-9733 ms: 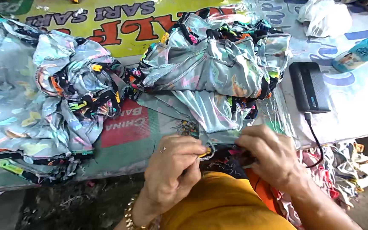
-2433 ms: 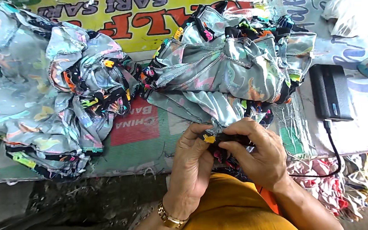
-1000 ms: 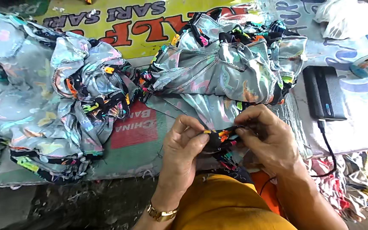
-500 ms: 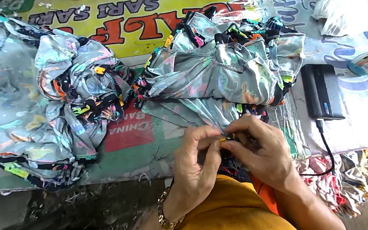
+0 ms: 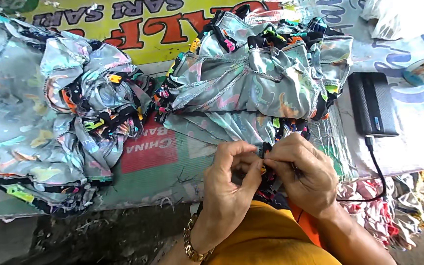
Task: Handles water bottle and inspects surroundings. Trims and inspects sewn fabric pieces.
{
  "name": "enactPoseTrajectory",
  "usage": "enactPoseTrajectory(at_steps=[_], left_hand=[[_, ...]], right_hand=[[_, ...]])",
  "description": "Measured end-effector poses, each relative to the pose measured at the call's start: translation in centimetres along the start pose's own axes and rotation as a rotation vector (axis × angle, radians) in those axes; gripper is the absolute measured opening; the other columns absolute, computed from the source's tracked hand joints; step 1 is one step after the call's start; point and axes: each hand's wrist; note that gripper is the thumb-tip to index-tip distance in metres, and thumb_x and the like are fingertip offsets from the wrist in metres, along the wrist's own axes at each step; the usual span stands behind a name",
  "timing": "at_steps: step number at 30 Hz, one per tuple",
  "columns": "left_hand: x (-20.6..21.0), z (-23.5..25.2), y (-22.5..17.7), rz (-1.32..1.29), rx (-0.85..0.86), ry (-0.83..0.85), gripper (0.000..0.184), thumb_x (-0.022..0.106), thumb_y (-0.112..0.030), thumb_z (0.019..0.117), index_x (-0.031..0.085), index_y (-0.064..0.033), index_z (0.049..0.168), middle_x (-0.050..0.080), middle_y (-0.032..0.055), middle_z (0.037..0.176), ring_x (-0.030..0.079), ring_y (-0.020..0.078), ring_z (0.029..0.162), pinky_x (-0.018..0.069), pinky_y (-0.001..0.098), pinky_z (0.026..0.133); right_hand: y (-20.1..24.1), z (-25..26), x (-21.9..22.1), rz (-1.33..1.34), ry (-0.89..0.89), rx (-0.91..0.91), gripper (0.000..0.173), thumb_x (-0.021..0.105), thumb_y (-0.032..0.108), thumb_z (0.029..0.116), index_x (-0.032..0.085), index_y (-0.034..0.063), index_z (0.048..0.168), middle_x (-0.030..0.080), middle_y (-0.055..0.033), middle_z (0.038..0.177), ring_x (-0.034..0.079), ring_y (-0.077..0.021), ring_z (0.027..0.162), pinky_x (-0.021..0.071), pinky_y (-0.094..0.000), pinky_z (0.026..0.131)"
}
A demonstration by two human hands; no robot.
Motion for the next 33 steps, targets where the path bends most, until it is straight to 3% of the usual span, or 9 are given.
enactPoseTrajectory(at_steps=[3, 5, 7, 12, 15, 18, 23, 28, 33], left_hand=[[-0.1, 0.3, 0.1, -0.014, -0.035, -0.03, 0.019, 0.062, 0.002, 0.0952, 0.056, -0.0086, 0.11, 0.069, -0.0028, 0.093, 0.068, 0.0028, 0.082, 0.0587, 0.0192, 0.076], [-0.3, 0.4, 0.4, 0.023, 0.02, 0.007, 0.011, 0.06, 0.001, 0.098, 0.062, -0.0061, 0.107, 0.068, -0.0015, 0.096, 0.067, 0.0035, 0.087, 0.0585, 0.0201, 0.08], [-0.4, 0.4, 0.7, 0.119, 0.097, 0.064, 0.014, 0.057, 0.0, 0.0998, 0.07, -0.0032, 0.104, 0.069, 0.0015, 0.099, 0.066, 0.0055, 0.093, 0.0573, 0.021, 0.083], [-0.3, 0.3, 0.3, 0.322, 0.121, 0.178, 0.012, 0.066, -0.017, 0.0997, 0.071, -0.007, 0.105, 0.065, 0.0021, 0.107, 0.063, 0.0053, 0.099, 0.0545, 0.021, 0.085], [-0.4, 0.6, 0.3, 0.315, 0.158, 0.174, 0.01, 0.065, -0.011, 0.0995, 0.073, -0.0052, 0.1, 0.07, 0.0025, 0.103, 0.066, 0.006, 0.099, 0.0558, 0.0218, 0.086], [-1.0, 1.1, 0.2, 0.275, 0.124, 0.186, 0.009, 0.066, -0.009, 0.0984, 0.074, -0.0041, 0.098, 0.073, -0.0005, 0.094, 0.068, 0.0023, 0.091, 0.0571, 0.0191, 0.082], [-1.9, 2.3, -0.1, 0.228, 0.046, 0.202, 0.006, 0.067, -0.008, 0.0976, 0.072, -0.0049, 0.096, 0.071, -0.0031, 0.086, 0.067, 0.0007, 0.078, 0.0571, 0.0167, 0.07], [-2.4, 2.9, 0.0, 0.222, 0.002, 0.204, 0.006, 0.064, -0.01, 0.0996, 0.067, -0.0076, 0.095, 0.064, -0.0048, 0.078, 0.06, 0.0008, 0.067, 0.052, 0.0156, 0.061], [-2.5, 3.5, -0.4, 0.254, 0.063, 0.251, 0.007, 0.064, -0.011, 0.1003, 0.067, -0.0065, 0.095, 0.063, -0.0048, 0.079, 0.059, -0.0006, 0.067, 0.0509, 0.0142, 0.06]], right_hand=[[0.1, -0.1, -0.8, 0.197, 0.141, 0.055, 0.016, 0.055, 0.015, 0.1065, 0.061, 0.0022, 0.098, 0.06, -0.0031, 0.088, 0.058, 0.0006, 0.083, 0.0479, -0.0112, 0.074], [0.0, 0.0, -1.1, 0.266, 0.167, 0.121, 0.018, 0.053, 0.017, 0.1074, 0.059, 0.0033, 0.097, 0.058, -0.0007, 0.085, 0.054, 0.0027, 0.076, 0.0457, -0.0103, 0.068], [0.1, 0.3, -1.1, 0.23, 0.137, 0.139, 0.017, 0.055, 0.018, 0.1064, 0.059, 0.0056, 0.096, 0.058, 0.001, 0.085, 0.055, 0.0026, 0.076, 0.047, -0.0106, 0.067], [0.6, 1.2, -1.0, 0.067, 0.09, 0.063, 0.011, 0.059, 0.014, 0.1031, 0.06, 0.006, 0.096, 0.059, 0.0011, 0.085, 0.057, 0.0014, 0.079, 0.0484, -0.0109, 0.069], [0.7, 1.5, -1.0, 0.046, 0.108, 0.053, 0.01, 0.059, 0.012, 0.1021, 0.061, 0.0057, 0.094, 0.058, 0.001, 0.084, 0.056, 0.0014, 0.076, 0.0479, -0.0107, 0.067], [0.8, 1.5, -1.4, -0.005, 0.158, 0.133, 0.006, 0.061, 0.014, 0.0998, 0.062, 0.008, 0.097, 0.059, 0.0033, 0.086, 0.056, 0.0021, 0.074, 0.0482, -0.0113, 0.064], [0.8, 1.2, -2.7, -0.069, 0.276, 0.271, 0.031, 0.06, 0.037, 0.1004, 0.057, 0.0116, 0.117, 0.063, 0.0088, 0.088, 0.06, 0.007, 0.076, 0.0509, -0.0113, 0.065], [0.5, 1.8, -3.5, -0.079, 0.322, 0.268, 0.023, 0.063, 0.036, 0.0996, 0.065, 0.0151, 0.109, 0.063, 0.0103, 0.089, 0.059, 0.0065, 0.073, 0.0503, -0.0117, 0.061], [0.0, 2.9, -3.9, -0.091, 0.413, 0.194, 0.021, 0.064, 0.036, 0.0992, 0.069, 0.0159, 0.104, 0.064, 0.0111, 0.089, 0.059, 0.0054, 0.074, 0.0501, -0.0136, 0.062]])
Point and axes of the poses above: each hand's wrist, its own z-axis towards the middle knuckle, its own x-axis out of the palm, y = z × x
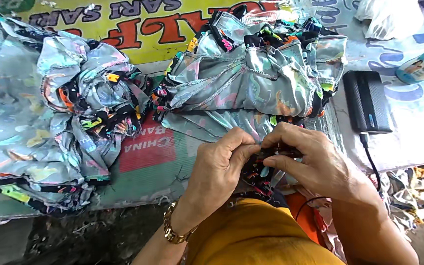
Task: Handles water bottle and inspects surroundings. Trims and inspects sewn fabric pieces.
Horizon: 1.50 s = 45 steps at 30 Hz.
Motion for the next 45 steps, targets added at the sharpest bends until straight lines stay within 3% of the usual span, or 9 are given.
enactPoseTrajectory(at_steps=[14, 18, 21, 24, 28, 33, 37, 42, 45], left_hand=[[-0.1, -0.1, -0.1, 0.032, 0.046, -0.004, 0.005, 0.065, -0.009, 0.099, 0.068, -0.0056, 0.095, 0.066, -0.004, 0.081, 0.061, -0.0005, 0.071, 0.0519, 0.0145, 0.063], [-1.2, -0.7, -0.5, 0.132, 0.174, -0.146, 0.011, 0.062, -0.01, 0.1019, 0.069, -0.0026, 0.099, 0.072, 0.0049, 0.104, 0.071, 0.0116, 0.1, 0.0603, 0.028, 0.087], [-2.3, -1.4, -0.8, 0.233, 0.121, -0.135, 0.023, 0.061, -0.027, 0.1041, 0.067, -0.0061, 0.111, 0.07, 0.0035, 0.116, 0.067, 0.0113, 0.112, 0.0582, 0.0299, 0.095], [-1.4, -2.0, -0.1, 0.425, -0.007, 0.014, 0.032, 0.069, -0.039, 0.0958, 0.071, -0.0119, 0.111, 0.07, 0.0006, 0.105, 0.066, 0.0116, 0.1, 0.0536, 0.0348, 0.085], [-0.4, -2.2, 0.1, -0.064, -0.072, -0.078, 0.008, 0.07, -0.01, 0.0932, 0.065, -0.0115, 0.099, 0.066, -0.0018, 0.104, 0.066, 0.0068, 0.098, 0.0588, 0.0228, 0.084], [1.1, -1.8, 0.2, -0.741, -0.269, -0.197, 0.01, 0.068, -0.012, 0.0956, 0.066, -0.0163, 0.105, 0.065, -0.0034, 0.095, 0.066, 0.0048, 0.089, 0.0582, 0.0243, 0.084], [1.4, -1.8, 0.5, -0.77, -0.277, -0.238, 0.007, 0.065, -0.024, 0.1007, 0.065, -0.0181, 0.105, 0.064, -0.0058, 0.094, 0.064, 0.0031, 0.089, 0.0569, 0.0243, 0.087], [1.9, -1.9, 0.8, -0.754, -0.262, -0.246, 0.015, 0.052, -0.028, 0.1077, 0.062, -0.0181, 0.104, 0.063, -0.0064, 0.094, 0.064, 0.0029, 0.091, 0.0558, 0.0253, 0.089], [2.1, -1.9, 0.5, -0.691, -0.243, -0.204, 0.016, 0.061, -0.032, 0.1027, 0.06, -0.0192, 0.112, 0.064, -0.0084, 0.1, 0.065, 0.0008, 0.093, 0.0565, 0.0218, 0.086]], right_hand=[[-0.5, 1.1, 0.4, 0.186, 0.062, -0.035, 0.011, 0.068, 0.022, 0.0969, 0.071, 0.0118, 0.097, 0.067, 0.0085, 0.087, 0.063, 0.002, 0.078, 0.0543, -0.0147, 0.067], [-0.8, 0.4, 0.3, 0.488, 0.057, 0.009, 0.022, 0.066, 0.027, 0.0983, 0.067, 0.0079, 0.108, 0.066, 0.0075, 0.085, 0.062, 0.0031, 0.073, 0.0543, -0.0126, 0.063], [-0.7, -0.4, 0.7, 0.276, -0.017, 0.065, 0.04, 0.071, 0.041, 0.0937, 0.066, 0.0104, 0.119, 0.057, 0.0111, 0.082, 0.049, 0.0076, 0.066, 0.0415, -0.009, 0.056], [-0.4, -0.5, 1.7, 0.071, -0.06, 0.093, 0.014, 0.068, 0.029, 0.0957, 0.07, 0.0151, 0.096, 0.061, 0.0072, 0.09, 0.058, 0.0025, 0.075, 0.05, -0.0143, 0.062], [-0.1, -0.3, 2.0, 0.688, -0.097, 0.133, 0.007, 0.059, 0.014, 0.1017, 0.063, 0.0095, 0.102, 0.065, 0.0018, 0.09, 0.056, 0.0012, 0.062, 0.0497, -0.0133, 0.054], [0.1, 0.5, 3.0, 1.073, -0.088, 0.263, 0.01, 0.054, 0.014, 0.1039, 0.063, 0.0122, 0.108, 0.055, 0.0023, 0.072, 0.046, 0.0023, 0.053, 0.0402, -0.0112, 0.049], [-0.1, 0.8, 3.2, 0.904, -0.049, 0.269, 0.023, 0.067, 0.027, 0.0983, 0.065, 0.0145, 0.117, 0.063, 0.0083, 0.08, 0.054, 0.0044, 0.063, 0.0455, -0.0106, 0.055], [0.0, 1.0, 3.7, 0.888, -0.088, 0.272, 0.004, 0.069, 0.015, 0.0961, 0.066, 0.0126, 0.097, 0.061, 0.0072, 0.074, 0.056, 0.0039, 0.063, 0.0482, -0.0112, 0.056], [-0.2, 0.9, 3.7, 0.907, -0.103, 0.263, 0.003, 0.068, 0.014, 0.097, 0.067, 0.0119, 0.097, 0.062, 0.0074, 0.076, 0.058, 0.004, 0.065, 0.0504, -0.0115, 0.059]])
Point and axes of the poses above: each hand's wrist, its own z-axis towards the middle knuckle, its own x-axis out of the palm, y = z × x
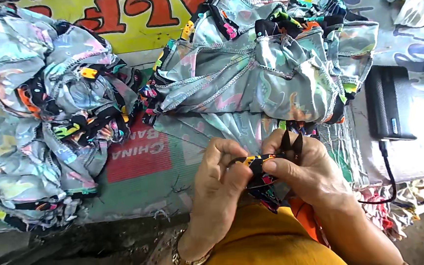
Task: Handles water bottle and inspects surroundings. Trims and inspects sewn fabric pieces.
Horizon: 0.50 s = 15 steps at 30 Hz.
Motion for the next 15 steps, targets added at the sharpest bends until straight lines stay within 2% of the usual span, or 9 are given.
enactPoseTrajectory(at_steps=[2, 4, 5, 8, 11, 15], left_hand=[[0.5, 0.0, -0.1, 0.026, -0.003, 0.014, 0.021, 0.071, -0.02, 0.0963, 0.06, -0.0158, 0.114, 0.068, -0.0061, 0.102, 0.068, 0.0014, 0.092, 0.0592, 0.021, 0.085], [0.7, 0.0, 0.1, 0.077, 0.022, -0.024, 0.007, 0.067, -0.011, 0.0977, 0.064, -0.0117, 0.104, 0.068, -0.0036, 0.094, 0.067, 0.0031, 0.086, 0.0585, 0.0215, 0.081], [0.7, 0.1, 0.1, 0.083, 0.026, -0.052, 0.001, 0.064, -0.012, 0.1, 0.065, -0.012, 0.1, 0.068, -0.0041, 0.09, 0.066, 0.0023, 0.083, 0.0575, 0.021, 0.08], [0.6, 0.3, 0.3, 0.061, 0.014, -0.127, 0.01, 0.057, -0.016, 0.1049, 0.064, -0.0141, 0.098, 0.064, -0.0048, 0.083, 0.064, 0.0026, 0.079, 0.057, 0.0219, 0.078], [0.4, 0.3, 0.4, 0.104, 0.047, -0.177, 0.011, 0.053, -0.019, 0.1068, 0.062, -0.0169, 0.101, 0.062, -0.0061, 0.085, 0.063, 0.0029, 0.079, 0.057, 0.023, 0.08], [-0.4, 0.2, 0.0, 0.147, 0.182, -0.176, 0.015, 0.052, -0.026, 0.108, 0.064, -0.0194, 0.103, 0.063, -0.0055, 0.093, 0.065, 0.0068, 0.086, 0.0574, 0.0259, 0.081]], right_hand=[[-0.1, 0.0, -0.1, -0.018, 0.006, -0.016, 0.006, 0.065, 0.016, 0.0994, 0.066, 0.0118, 0.096, 0.061, 0.0082, 0.074, 0.056, 0.0051, 0.063, 0.0484, -0.0105, 0.057], [-0.2, -0.1, -0.3, -0.039, 0.015, -0.033, 0.014, 0.059, 0.019, 0.1036, 0.066, 0.0114, 0.095, 0.059, 0.0077, 0.075, 0.054, 0.0047, 0.063, 0.0458, -0.0108, 0.056], [-0.3, -0.1, -0.3, -0.046, 0.015, -0.043, 0.017, 0.057, 0.019, 0.1047, 0.066, 0.0112, 0.094, 0.059, 0.0077, 0.075, 0.053, 0.0048, 0.063, 0.0455, -0.0109, 0.056], [-0.3, -0.1, -0.3, -0.063, 0.012, -0.05, 0.019, 0.055, 0.019, 0.1052, 0.066, 0.0114, 0.092, 0.058, 0.0078, 0.074, 0.054, 0.0047, 0.063, 0.0457, -0.011, 0.056], [-0.3, -0.1, -0.3, -0.063, -0.003, -0.043, 0.018, 0.056, 0.019, 0.1045, 0.067, 0.0119, 0.092, 0.058, 0.0077, 0.074, 0.055, 0.0043, 0.064, 0.0466, -0.011, 0.057], [-0.2, -0.2, -0.3, -0.056, -0.009, -0.034, 0.017, 0.056, 0.019, 0.1041, 0.066, 0.0115, 0.092, 0.057, 0.0065, 0.072, 0.053, 0.0033, 0.061, 0.0457, -0.0116, 0.054]])
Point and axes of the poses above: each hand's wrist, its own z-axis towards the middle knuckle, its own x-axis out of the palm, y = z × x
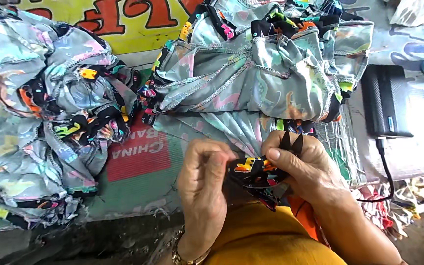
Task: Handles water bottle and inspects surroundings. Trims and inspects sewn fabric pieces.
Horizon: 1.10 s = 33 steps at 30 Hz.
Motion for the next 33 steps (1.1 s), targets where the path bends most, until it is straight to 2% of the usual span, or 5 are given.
enactPoseTrajectory(at_steps=[7, 12, 18, 27, 33], left_hand=[[-2.7, 0.6, -1.7, -0.215, 0.189, -0.136, 0.043, 0.039, -0.042, 0.1099, 0.058, -0.0155, 0.081, 0.053, -0.0038, 0.06, 0.06, 0.013, 0.057, 0.0582, 0.0316, 0.064], [-4.6, 0.5, -2.5, 0.153, 0.172, 0.008, 0.024, 0.048, -0.038, 0.1086, 0.066, -0.0234, 0.101, 0.068, -0.0072, 0.082, 0.068, 0.0095, 0.07, 0.0603, 0.0261, 0.066], [-3.1, 3.3, -4.5, 0.667, 0.41, 0.238, 0.016, 0.055, -0.022, 0.1063, 0.062, -0.0085, 0.112, 0.068, -0.0014, 0.101, 0.067, 0.0038, 0.091, 0.058, 0.0226, 0.081], [3.8, 15.8, 0.9, 1.232, 0.667, 0.761, 0.046, 0.045, -0.052, 0.105, 0.065, -0.0268, 0.138, 0.051, 0.0108, 0.153, 0.048, 0.0385, 0.141, 0.0419, 0.0677, 0.101], [5.2, 18.9, 2.6, 1.288, 0.399, 0.758, 0.05, 0.038, -0.052, 0.1081, 0.061, -0.0076, 0.116, 0.066, 0.0185, 0.092, 0.069, 0.0396, 0.08, 0.053, 0.0559, 0.064]], right_hand=[[0.2, -0.1, 0.4, -0.083, 0.011, -0.033, 0.008, 0.061, 0.016, 0.101, 0.065, 0.0105, 0.097, 0.058, 0.0064, 0.073, 0.052, 0.0036, 0.059, 0.0448, -0.0118, 0.052], [1.6, -2.1, 2.9, -1.029, 0.262, -0.399, 0.012, 0.055, 0.011, 0.1013, 0.066, 0.0083, 0.1, 0.064, -0.0076, 0.085, 0.061, -0.0178, 0.061, 0.0458, -0.0314, 0.046], [9.1, 4.3, -2.5, -0.992, 0.354, -0.494, 0.011, 0.062, 0.006, 0.094, 0.069, 0.0067, 0.103, 0.068, -0.0002, 0.089, 0.064, -0.0041, 0.073, 0.0552, -0.022, 0.062], [12.5, 11.7, -5.4, -1.378, -0.21, -0.318, 0.02, 0.057, 0.016, 0.1018, 0.065, 0.0013, 0.114, 0.067, -0.0157, 0.109, 0.067, -0.0278, 0.094, 0.0551, -0.05, 0.081], [6.1, 3.2, -0.9, -1.075, 0.092, -0.342, 0.021, 0.067, 0.03, 0.0966, 0.068, 0.0093, 0.096, 0.063, 0.0032, 0.073, 0.059, -0.0058, 0.06, 0.0528, -0.0269, 0.053]])
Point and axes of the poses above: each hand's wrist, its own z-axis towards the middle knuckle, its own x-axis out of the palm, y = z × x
